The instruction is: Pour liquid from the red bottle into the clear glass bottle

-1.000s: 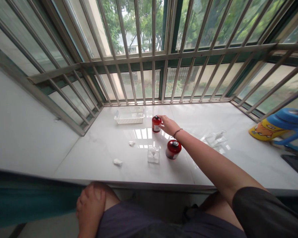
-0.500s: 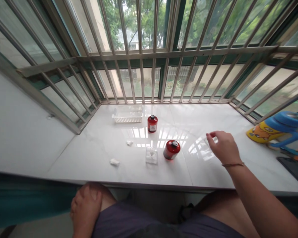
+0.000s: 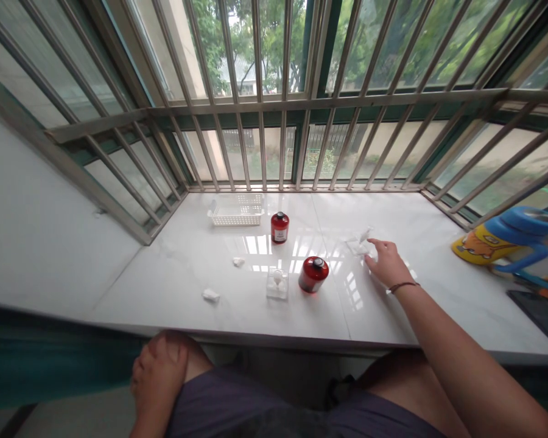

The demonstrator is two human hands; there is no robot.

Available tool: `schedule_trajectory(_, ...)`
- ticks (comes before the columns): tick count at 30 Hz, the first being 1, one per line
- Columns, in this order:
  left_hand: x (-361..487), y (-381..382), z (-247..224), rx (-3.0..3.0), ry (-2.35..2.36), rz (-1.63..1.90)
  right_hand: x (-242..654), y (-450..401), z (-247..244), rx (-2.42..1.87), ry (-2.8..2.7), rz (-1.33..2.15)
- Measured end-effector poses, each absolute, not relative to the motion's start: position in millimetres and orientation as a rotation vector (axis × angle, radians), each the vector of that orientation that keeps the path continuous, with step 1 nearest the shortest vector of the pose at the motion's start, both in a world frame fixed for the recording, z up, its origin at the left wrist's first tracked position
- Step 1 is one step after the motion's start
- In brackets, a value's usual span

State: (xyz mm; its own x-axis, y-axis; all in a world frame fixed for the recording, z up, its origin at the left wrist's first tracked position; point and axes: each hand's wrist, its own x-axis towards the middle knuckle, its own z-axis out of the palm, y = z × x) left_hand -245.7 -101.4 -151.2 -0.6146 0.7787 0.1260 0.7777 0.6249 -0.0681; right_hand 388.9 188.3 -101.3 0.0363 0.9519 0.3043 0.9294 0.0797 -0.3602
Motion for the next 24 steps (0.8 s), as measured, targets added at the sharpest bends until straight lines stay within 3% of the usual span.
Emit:
schedule_trajectory(12, -251, -99, -157, -1.284, -2.757, 0.004, 272, 229, -79, -1.416, -2.189, 0.487)
schedule_trajectory(24, -251, -96, -160, -1.305, -2.697, 0.069, 252, 119, -21, -1.211, -2.005, 0.668)
